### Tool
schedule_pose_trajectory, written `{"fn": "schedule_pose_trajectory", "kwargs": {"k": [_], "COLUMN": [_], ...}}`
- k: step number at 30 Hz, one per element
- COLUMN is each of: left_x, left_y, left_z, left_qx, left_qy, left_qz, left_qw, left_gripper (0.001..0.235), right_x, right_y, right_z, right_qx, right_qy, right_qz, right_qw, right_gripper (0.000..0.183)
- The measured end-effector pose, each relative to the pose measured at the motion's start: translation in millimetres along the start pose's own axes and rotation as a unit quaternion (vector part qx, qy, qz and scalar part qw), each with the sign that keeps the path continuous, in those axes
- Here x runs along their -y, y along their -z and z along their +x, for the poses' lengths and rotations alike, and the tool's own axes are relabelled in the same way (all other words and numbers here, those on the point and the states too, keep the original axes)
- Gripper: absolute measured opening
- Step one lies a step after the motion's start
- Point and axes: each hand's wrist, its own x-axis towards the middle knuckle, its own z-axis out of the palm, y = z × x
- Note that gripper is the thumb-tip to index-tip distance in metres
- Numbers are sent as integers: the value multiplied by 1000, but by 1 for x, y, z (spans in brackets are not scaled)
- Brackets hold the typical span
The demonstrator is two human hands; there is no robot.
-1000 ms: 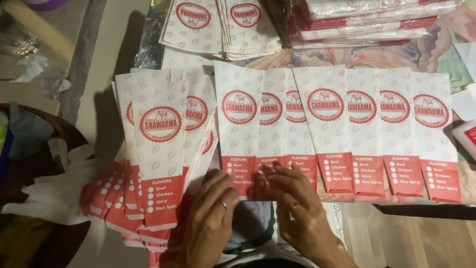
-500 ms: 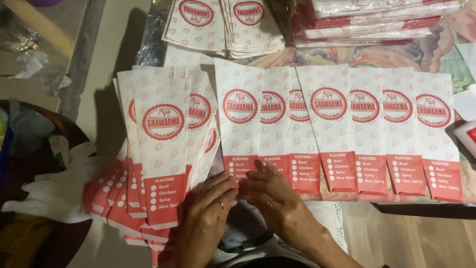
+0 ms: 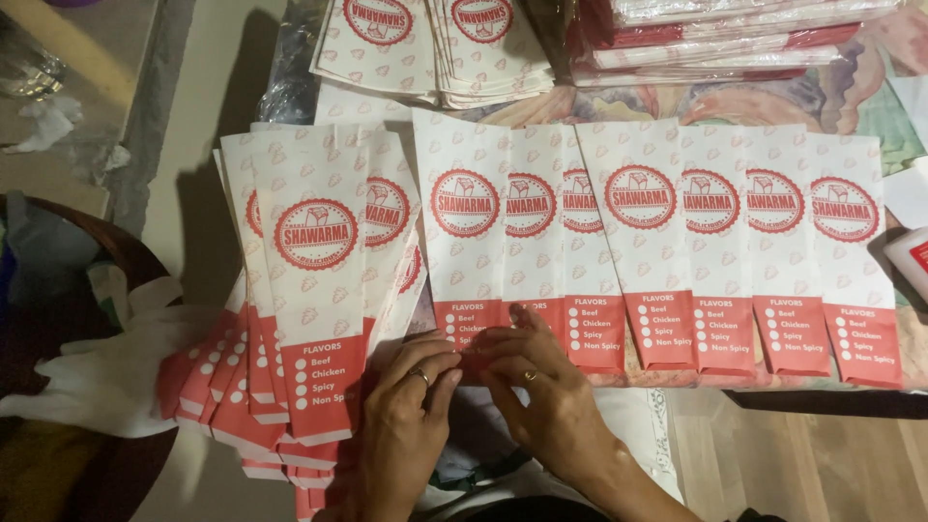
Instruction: Applying glue to the edges of paper bags and pressing them together to seal them.
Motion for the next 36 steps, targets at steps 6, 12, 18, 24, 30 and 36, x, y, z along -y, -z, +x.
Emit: {"fn": "schedule_pose_trajectory", "kwargs": {"k": [6,12,18,24,30,36], "left_x": [5,-8,-18,-40,-35,-22], "left_y": [7,12,1,-9,-43,-49], "left_z": [4,10,6,11,11,20], "left_qx": [27,21,-34,-39,-5,-61], "left_qy": [17,-56,-166,-182,-201,-275], "left_qz": [-46,8,79,101,83,117], "left_qw": [998,998,982,977,976,952], "left_gripper": [20,28,17,17,19,20], "right_x": [0,7,5,-19,-28,-32], "right_y": [4,11,59,74,67,70], "right_z": [1,4,-22,-54,-48,-52], "right_qx": [6,15,-62,-62,-48,-57], "right_qy": [-31,-34,-96,-64,-24,-26], "right_qz": [44,83,21,-92,-148,-88], "right_qw": [999,996,993,992,987,994], "right_gripper": [4,30,25,42,19,17]}}
